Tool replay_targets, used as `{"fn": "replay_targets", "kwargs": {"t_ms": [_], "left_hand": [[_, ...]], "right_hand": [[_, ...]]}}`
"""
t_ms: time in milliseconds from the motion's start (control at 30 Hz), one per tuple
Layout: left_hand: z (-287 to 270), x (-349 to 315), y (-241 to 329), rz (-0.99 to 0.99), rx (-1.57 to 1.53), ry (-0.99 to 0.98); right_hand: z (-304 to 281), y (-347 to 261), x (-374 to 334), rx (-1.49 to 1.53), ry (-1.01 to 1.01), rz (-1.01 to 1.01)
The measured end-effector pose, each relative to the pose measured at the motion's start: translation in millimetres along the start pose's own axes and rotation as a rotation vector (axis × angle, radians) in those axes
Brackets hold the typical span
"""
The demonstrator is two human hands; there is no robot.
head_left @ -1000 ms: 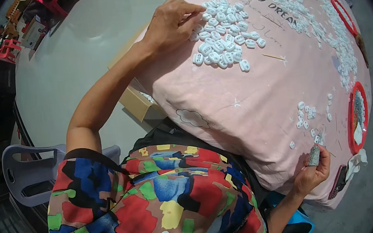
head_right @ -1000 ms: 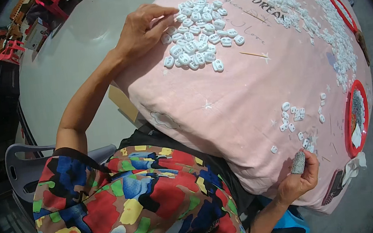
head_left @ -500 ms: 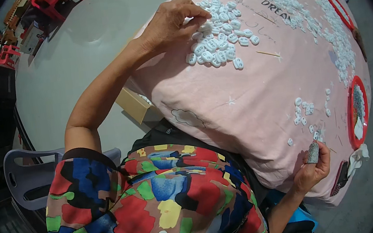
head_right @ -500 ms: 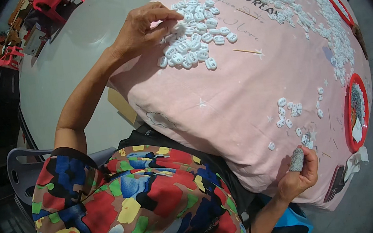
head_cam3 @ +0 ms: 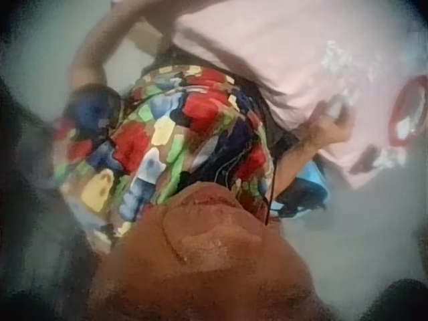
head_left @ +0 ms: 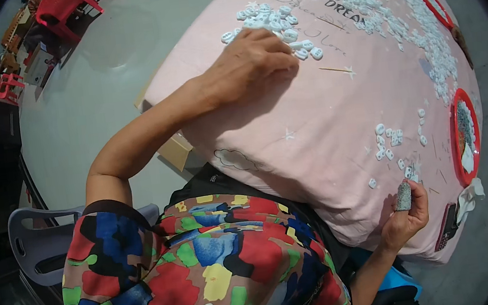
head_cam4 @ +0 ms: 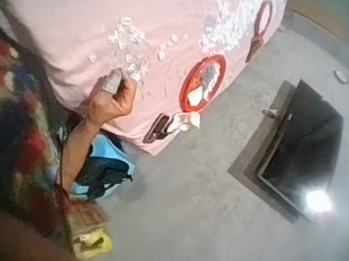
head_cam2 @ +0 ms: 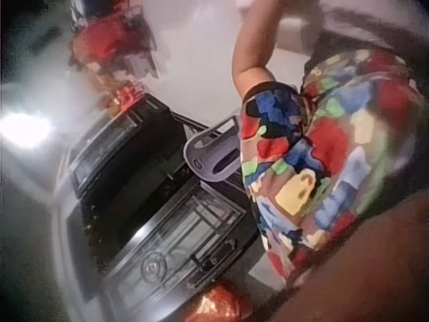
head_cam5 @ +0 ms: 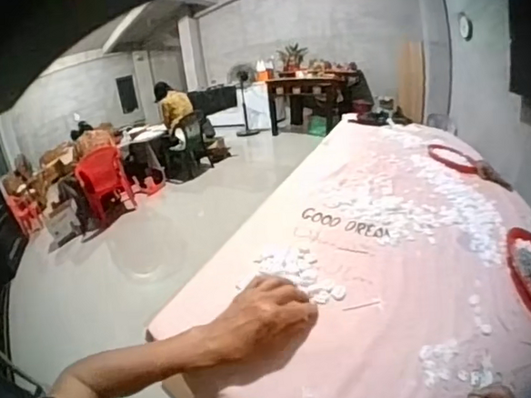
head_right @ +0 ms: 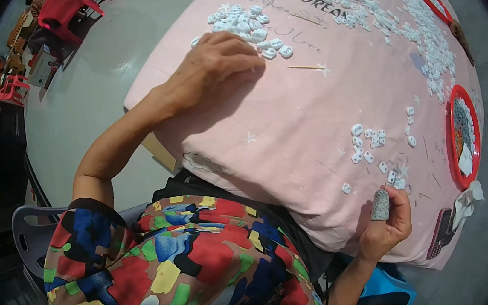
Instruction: Assembling small white plastic components by inserting toothpicks and adding small red beads.
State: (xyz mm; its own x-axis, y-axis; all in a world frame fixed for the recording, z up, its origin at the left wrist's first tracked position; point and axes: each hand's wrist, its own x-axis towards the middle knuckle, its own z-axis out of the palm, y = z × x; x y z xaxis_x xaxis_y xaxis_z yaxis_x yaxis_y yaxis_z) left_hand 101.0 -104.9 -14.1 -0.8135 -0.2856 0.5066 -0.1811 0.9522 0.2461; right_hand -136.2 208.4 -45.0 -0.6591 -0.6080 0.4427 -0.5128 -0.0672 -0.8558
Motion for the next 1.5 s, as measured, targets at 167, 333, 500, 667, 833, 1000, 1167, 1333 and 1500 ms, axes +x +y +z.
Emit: {"fn": "replay_targets", "kwargs": {"t_ms": [167, 333, 500, 667, 833, 1000, 1167, 1333, 1500], "left_hand": [[0, 17, -1, -0.047, -0.003, 0.041], [18, 34, -7, 0.076, 0.12, -0.001], [9, 30, -18, 0.055, 0.109, 0.074], [8, 38, -2, -0.068, 0.002, -0.009], [13, 61, 28, 0.103, 0.01, 0.001], [-10, 83, 90, 0.225, -0.619, -0.085], [-44, 67, 168, 0.234, -1.075, 0.22], [-42, 80, 133, 0.57, -1.29, -0.112], [-24, 64, 153, 0.053, -1.292, 0.037]], "right_hand": [[4, -12, 2, 0.015, 0.01, 0.032], [1, -16, 4, 0.039, 0.007, 0.12], [-1, -16, 9, 0.06, 0.085, 0.114], [-8, -36, 19, 0.097, 0.04, 0.09], [-63, -22, 65, -0.409, 0.182, 0.011], [-166, 31, 147, -0.854, 0.328, 0.212], [-178, 63, 211, -1.004, 0.147, 0.201], [-191, 81, 215, -1.058, 0.088, 0.356], [-190, 94, 205, -1.036, 0.162, 0.34]]}}
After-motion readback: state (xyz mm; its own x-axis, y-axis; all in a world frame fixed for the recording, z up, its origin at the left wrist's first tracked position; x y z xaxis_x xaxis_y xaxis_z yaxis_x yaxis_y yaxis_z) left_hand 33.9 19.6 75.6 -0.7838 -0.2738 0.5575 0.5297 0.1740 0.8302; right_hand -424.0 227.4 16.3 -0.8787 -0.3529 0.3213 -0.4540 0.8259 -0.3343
